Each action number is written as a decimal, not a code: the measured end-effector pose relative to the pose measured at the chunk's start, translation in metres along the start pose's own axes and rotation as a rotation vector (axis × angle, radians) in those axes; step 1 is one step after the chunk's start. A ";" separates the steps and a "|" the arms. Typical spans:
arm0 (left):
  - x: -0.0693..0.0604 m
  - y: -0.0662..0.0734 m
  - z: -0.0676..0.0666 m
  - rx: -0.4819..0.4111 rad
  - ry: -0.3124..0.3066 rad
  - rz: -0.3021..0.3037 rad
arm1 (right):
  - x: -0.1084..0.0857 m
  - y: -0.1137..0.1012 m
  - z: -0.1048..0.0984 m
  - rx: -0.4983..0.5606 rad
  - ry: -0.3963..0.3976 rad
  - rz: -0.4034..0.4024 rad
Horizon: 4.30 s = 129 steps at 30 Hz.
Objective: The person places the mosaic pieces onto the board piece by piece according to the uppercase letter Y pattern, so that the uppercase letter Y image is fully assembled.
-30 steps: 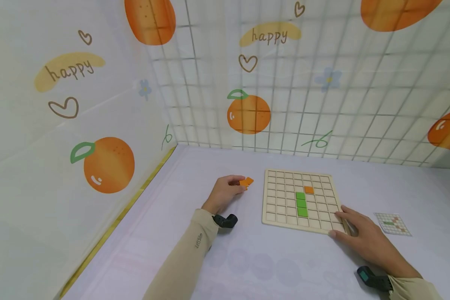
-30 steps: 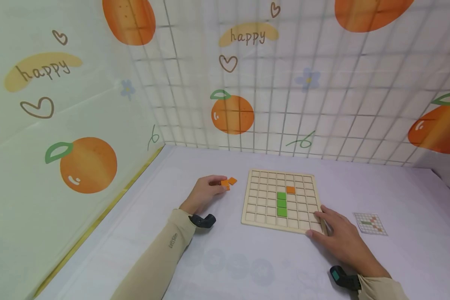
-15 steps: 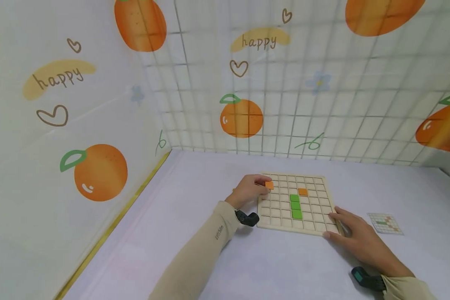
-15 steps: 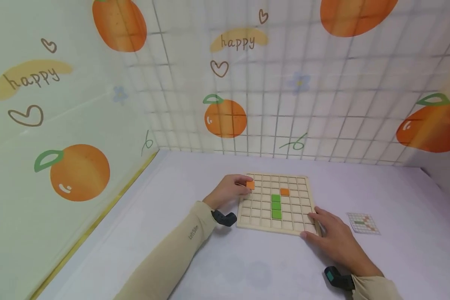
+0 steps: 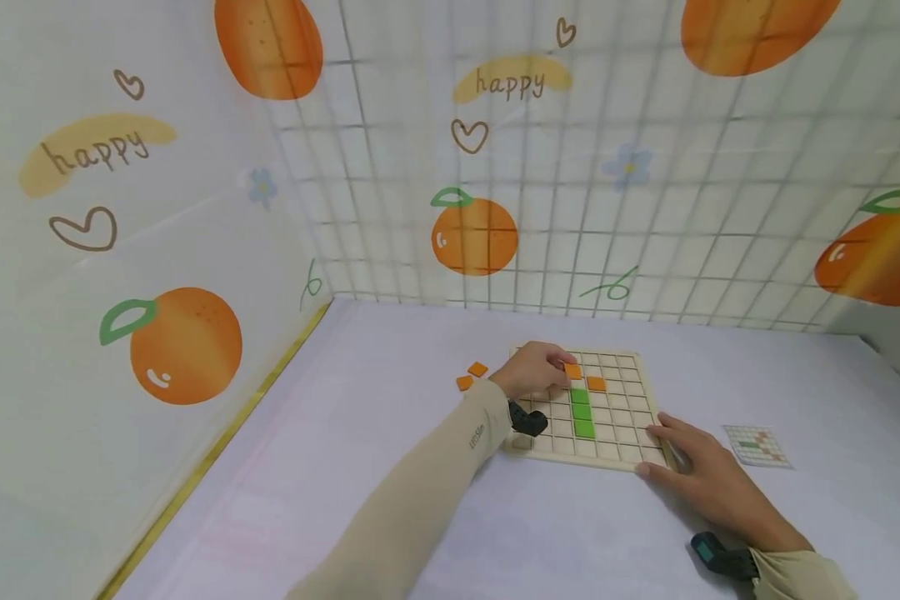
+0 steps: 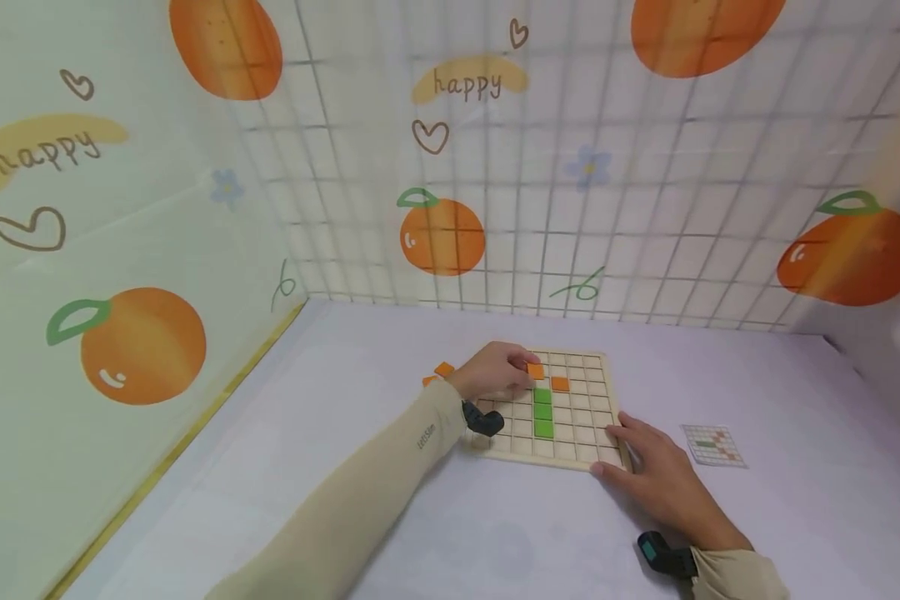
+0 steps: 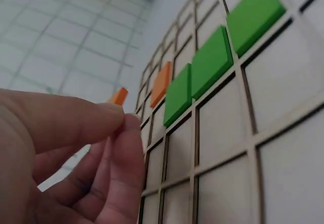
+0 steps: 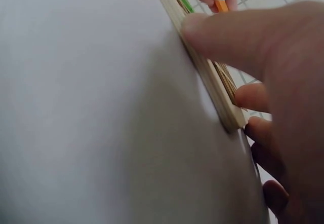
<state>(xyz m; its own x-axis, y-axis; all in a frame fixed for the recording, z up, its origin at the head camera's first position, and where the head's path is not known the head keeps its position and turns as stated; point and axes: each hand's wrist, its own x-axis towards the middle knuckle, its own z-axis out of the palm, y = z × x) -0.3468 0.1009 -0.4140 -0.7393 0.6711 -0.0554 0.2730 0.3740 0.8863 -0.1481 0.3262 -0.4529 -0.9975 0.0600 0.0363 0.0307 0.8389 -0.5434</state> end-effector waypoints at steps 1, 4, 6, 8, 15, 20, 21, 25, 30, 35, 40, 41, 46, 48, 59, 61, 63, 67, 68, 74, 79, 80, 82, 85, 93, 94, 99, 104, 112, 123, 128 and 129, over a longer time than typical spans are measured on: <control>0.004 0.000 0.001 0.021 -0.012 0.012 | 0.001 0.000 0.001 0.002 0.001 -0.003; 0.011 0.002 0.004 0.084 -0.028 0.034 | 0.002 -0.002 0.003 0.009 0.003 -0.015; 0.015 0.004 0.007 0.096 -0.021 0.035 | 0.002 -0.004 0.004 0.015 0.003 -0.015; 0.018 0.007 0.012 0.089 -0.004 0.027 | 0.002 -0.006 0.004 0.017 0.005 -0.017; 0.032 0.015 0.031 0.019 0.063 -0.007 | 0.000 -0.007 0.001 -0.007 -0.004 0.016; 0.041 0.018 0.038 0.082 0.053 0.034 | -0.002 -0.005 -0.001 -0.004 -0.006 0.019; 0.042 0.019 0.038 0.090 0.054 0.040 | -0.002 -0.005 -0.002 -0.007 -0.004 0.017; 0.043 0.021 0.040 0.091 0.062 0.035 | -0.001 -0.006 -0.003 -0.012 -0.003 0.012; 0.044 0.024 0.043 0.120 0.085 0.020 | -0.001 -0.008 -0.004 -0.013 -0.002 0.019; 0.045 0.023 0.048 0.137 0.106 -0.006 | -0.002 -0.008 -0.003 -0.010 -0.007 0.030; 0.048 0.025 0.051 0.130 0.106 0.004 | -0.003 -0.006 -0.003 -0.013 -0.003 0.026; 0.048 0.025 0.051 0.138 0.104 0.010 | -0.003 -0.006 -0.003 -0.014 -0.002 0.025; 0.050 0.028 0.051 0.240 0.109 0.029 | -0.003 -0.006 -0.003 -0.005 0.012 0.013; 0.051 0.028 0.051 0.275 0.119 0.025 | -0.003 -0.005 -0.002 -0.004 0.017 0.008; 0.063 0.028 0.059 0.248 0.111 -0.041 | -0.006 -0.004 -0.004 -0.003 0.021 0.012; 0.066 0.027 0.060 0.263 0.113 -0.045 | -0.005 -0.004 -0.005 -0.002 0.021 0.005; 0.067 0.027 0.060 0.272 0.121 -0.046 | -0.004 -0.003 -0.004 0.001 0.025 -0.007; 0.066 0.027 0.059 0.307 0.132 -0.041 | -0.003 -0.003 -0.004 0.007 0.036 -0.035; 0.065 0.027 0.059 0.317 0.136 -0.038 | -0.003 -0.003 -0.004 0.009 0.037 -0.040; 0.062 0.028 0.059 0.371 0.140 -0.017 | -0.002 -0.004 -0.003 0.004 0.033 -0.034; 0.063 0.030 0.061 0.349 0.128 -0.029 | -0.003 -0.004 -0.003 0.007 0.032 -0.023; 0.062 0.030 0.062 0.353 0.126 -0.025 | -0.003 -0.004 -0.003 0.008 0.032 -0.022; 0.061 0.031 0.062 0.376 0.124 -0.016 | -0.004 -0.004 -0.003 0.006 0.030 -0.018; 0.058 0.032 0.062 0.425 0.123 -0.005 | -0.003 -0.004 -0.003 0.002 0.029 -0.016; 0.054 0.033 0.059 0.496 0.120 -0.009 | -0.003 -0.006 -0.003 0.006 0.036 -0.037; 0.054 0.032 0.059 0.496 0.119 -0.013 | -0.003 -0.006 -0.003 0.006 0.037 -0.040; 0.054 0.033 0.060 0.466 0.113 -0.019 | -0.003 -0.005 -0.002 0.002 0.041 -0.043; 0.053 0.032 0.060 0.441 0.102 -0.013 | -0.003 -0.006 -0.001 0.007 0.040 -0.036; 0.051 0.033 0.058 0.292 0.097 0.025 | -0.005 -0.007 -0.004 -0.012 0.044 -0.033; 0.018 0.036 0.059 -0.011 0.163 0.039 | -0.005 -0.008 -0.004 -0.015 0.027 -0.027; -0.007 0.033 0.055 -0.139 0.180 0.052 | -0.003 -0.009 -0.002 -0.029 0.011 -0.008; -0.013 0.032 0.052 -0.156 0.186 0.060 | -0.002 -0.009 -0.001 -0.028 0.007 -0.003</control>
<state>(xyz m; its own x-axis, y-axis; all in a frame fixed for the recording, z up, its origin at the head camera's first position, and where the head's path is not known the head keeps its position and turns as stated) -0.2961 0.1372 -0.4092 -0.8292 0.5543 0.0720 0.2318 0.2238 0.9467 -0.1460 0.3189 -0.4471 -0.9972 0.0610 0.0444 0.0291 0.8541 -0.5192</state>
